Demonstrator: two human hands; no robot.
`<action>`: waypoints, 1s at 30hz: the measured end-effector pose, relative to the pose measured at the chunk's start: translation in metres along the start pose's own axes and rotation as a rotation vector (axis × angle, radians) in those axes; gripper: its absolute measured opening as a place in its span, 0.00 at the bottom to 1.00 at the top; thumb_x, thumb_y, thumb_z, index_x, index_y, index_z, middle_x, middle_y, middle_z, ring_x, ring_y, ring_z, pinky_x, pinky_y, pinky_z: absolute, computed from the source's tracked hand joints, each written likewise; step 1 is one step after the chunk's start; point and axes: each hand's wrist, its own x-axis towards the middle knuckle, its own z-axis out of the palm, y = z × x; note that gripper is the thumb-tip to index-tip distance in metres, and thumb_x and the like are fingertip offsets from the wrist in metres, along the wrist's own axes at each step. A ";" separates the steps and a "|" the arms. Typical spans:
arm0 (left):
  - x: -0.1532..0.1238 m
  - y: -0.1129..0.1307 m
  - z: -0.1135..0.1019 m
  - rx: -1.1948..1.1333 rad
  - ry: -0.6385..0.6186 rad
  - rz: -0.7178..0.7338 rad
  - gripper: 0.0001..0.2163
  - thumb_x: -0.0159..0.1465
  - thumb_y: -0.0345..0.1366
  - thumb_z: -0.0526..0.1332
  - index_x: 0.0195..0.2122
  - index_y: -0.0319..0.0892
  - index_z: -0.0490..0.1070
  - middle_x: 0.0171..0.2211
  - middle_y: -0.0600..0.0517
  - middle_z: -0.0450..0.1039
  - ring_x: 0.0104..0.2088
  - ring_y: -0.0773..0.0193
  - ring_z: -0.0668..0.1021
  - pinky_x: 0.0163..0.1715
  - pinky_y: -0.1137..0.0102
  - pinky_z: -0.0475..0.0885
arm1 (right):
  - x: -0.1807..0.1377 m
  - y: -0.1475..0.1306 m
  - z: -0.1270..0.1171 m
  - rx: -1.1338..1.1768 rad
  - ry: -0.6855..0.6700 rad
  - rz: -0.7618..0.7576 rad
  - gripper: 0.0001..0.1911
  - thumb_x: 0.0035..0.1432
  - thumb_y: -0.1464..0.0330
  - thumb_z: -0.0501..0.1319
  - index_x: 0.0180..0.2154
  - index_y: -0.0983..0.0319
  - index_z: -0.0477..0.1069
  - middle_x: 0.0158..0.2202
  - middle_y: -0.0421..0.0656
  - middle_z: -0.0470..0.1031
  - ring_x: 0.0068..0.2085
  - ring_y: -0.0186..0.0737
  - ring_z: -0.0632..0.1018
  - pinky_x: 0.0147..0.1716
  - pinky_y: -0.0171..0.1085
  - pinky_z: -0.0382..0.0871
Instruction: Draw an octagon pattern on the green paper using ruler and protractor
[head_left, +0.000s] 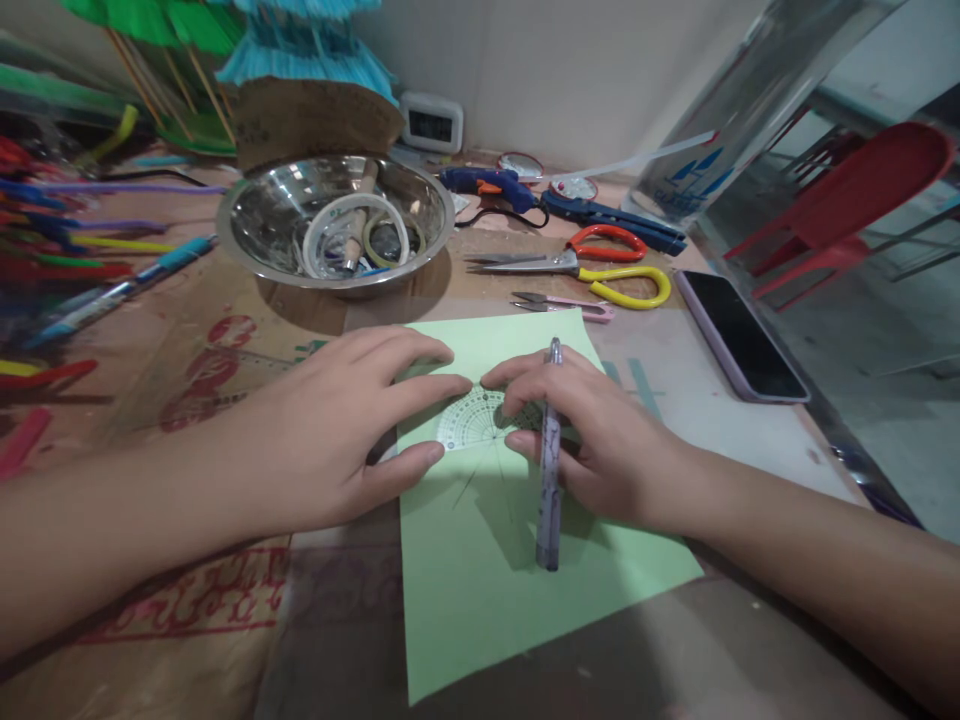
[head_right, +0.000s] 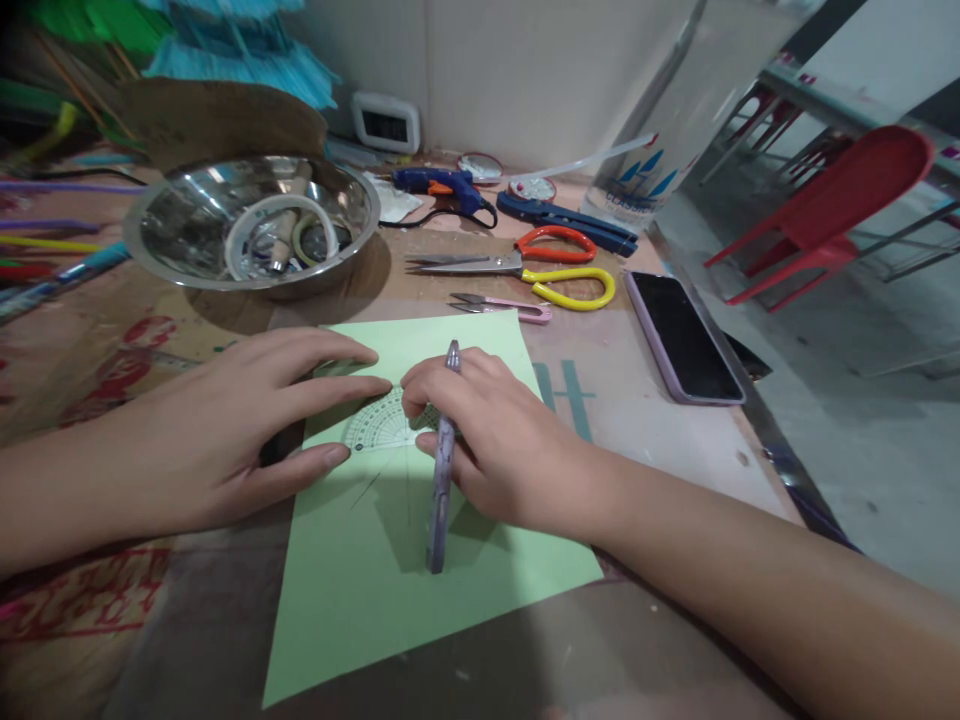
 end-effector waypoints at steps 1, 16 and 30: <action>0.000 0.000 0.000 0.000 -0.003 -0.002 0.22 0.79 0.50 0.58 0.67 0.45 0.76 0.65 0.37 0.74 0.64 0.35 0.77 0.64 0.40 0.72 | 0.000 0.000 0.000 0.001 0.001 0.000 0.06 0.71 0.75 0.60 0.46 0.60 0.70 0.54 0.54 0.85 0.51 0.55 0.81 0.51 0.49 0.72; 0.000 0.000 0.000 0.012 0.008 0.019 0.21 0.79 0.49 0.58 0.66 0.44 0.75 0.64 0.36 0.74 0.64 0.31 0.77 0.61 0.35 0.75 | 0.000 0.001 0.000 0.006 -0.003 -0.003 0.07 0.70 0.75 0.61 0.46 0.58 0.69 0.55 0.52 0.85 0.51 0.54 0.81 0.50 0.49 0.71; 0.001 -0.001 -0.001 0.011 0.002 0.013 0.22 0.79 0.50 0.58 0.66 0.44 0.75 0.64 0.36 0.74 0.64 0.33 0.77 0.62 0.36 0.75 | 0.000 0.002 0.000 0.000 -0.005 -0.006 0.07 0.71 0.75 0.60 0.47 0.58 0.69 0.55 0.52 0.85 0.51 0.53 0.81 0.52 0.48 0.72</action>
